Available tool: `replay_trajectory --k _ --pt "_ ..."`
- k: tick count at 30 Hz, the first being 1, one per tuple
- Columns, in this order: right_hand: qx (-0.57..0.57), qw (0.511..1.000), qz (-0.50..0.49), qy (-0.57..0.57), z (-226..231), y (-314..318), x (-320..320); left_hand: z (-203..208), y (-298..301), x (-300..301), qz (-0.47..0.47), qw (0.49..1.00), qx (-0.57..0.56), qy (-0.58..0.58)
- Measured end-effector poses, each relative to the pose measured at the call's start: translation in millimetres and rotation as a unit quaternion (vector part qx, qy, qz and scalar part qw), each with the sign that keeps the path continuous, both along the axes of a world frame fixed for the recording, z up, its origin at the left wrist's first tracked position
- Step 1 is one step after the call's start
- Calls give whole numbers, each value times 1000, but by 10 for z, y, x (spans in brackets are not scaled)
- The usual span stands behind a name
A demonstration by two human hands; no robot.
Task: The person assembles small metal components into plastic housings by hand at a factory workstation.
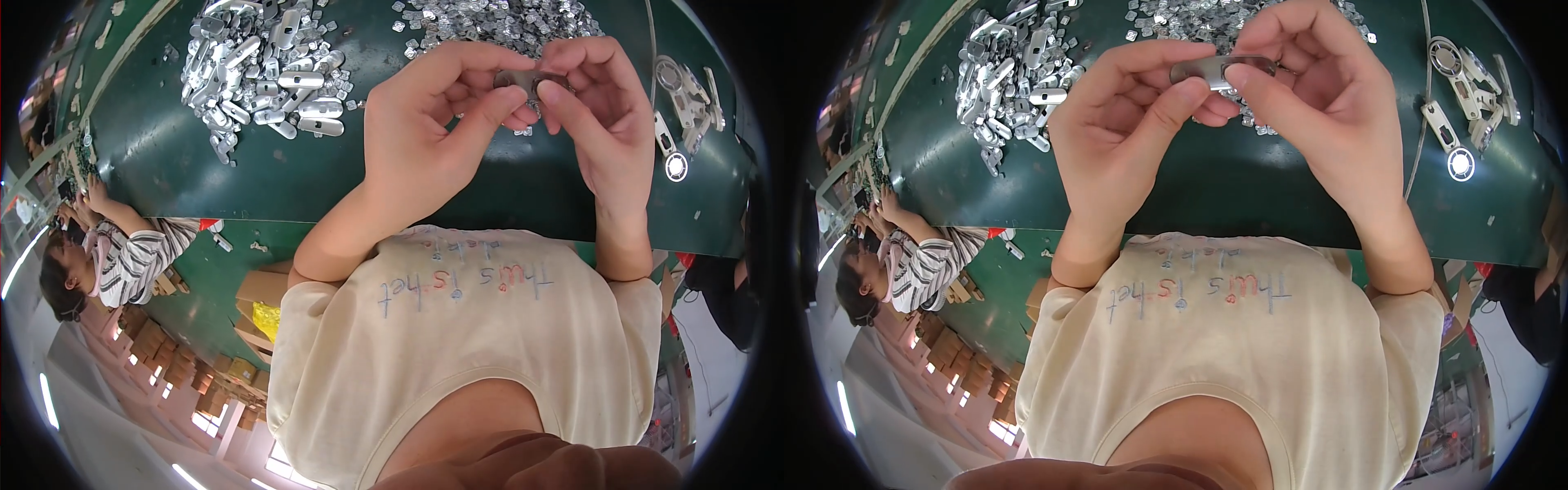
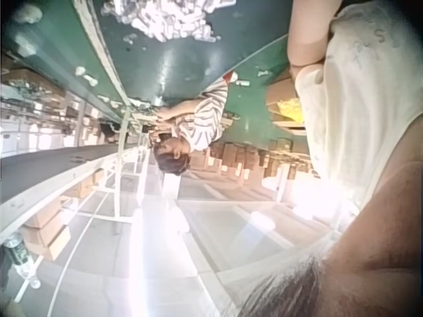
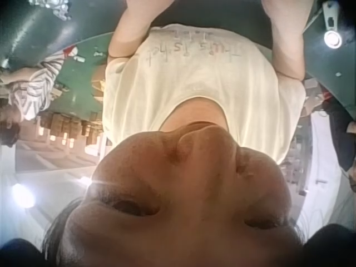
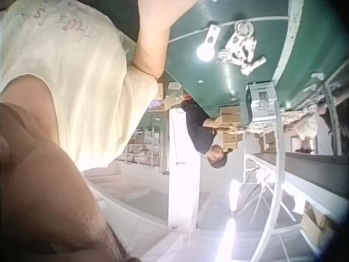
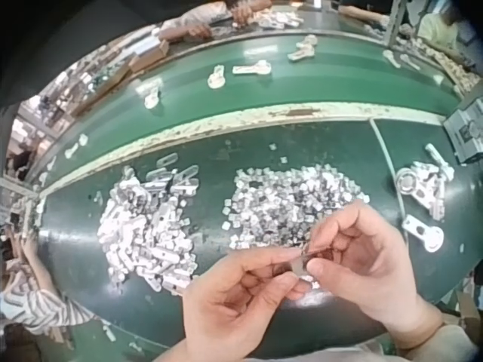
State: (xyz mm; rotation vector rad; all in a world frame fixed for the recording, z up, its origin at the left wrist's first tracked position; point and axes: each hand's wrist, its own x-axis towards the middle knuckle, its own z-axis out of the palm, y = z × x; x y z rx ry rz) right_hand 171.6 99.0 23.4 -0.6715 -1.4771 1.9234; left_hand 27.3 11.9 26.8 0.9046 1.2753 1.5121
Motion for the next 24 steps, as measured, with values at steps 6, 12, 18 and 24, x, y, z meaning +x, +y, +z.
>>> replay_trajectory --k 6,12,18,24 --pt "-46 997 -19 -65 59 27 -26 -37 57 -47 29 968 11 247" --pt "-21 994 95 -48 122 166 -141 -121 43 -225 0 999 -27 19" --pt "452 835 23 -312 127 1621 -803 -169 -38 -405 71 996 -40 -46" --pt "527 632 -108 -558 -487 4066 -1354 -276 0 -332 67 997 -16 -47"
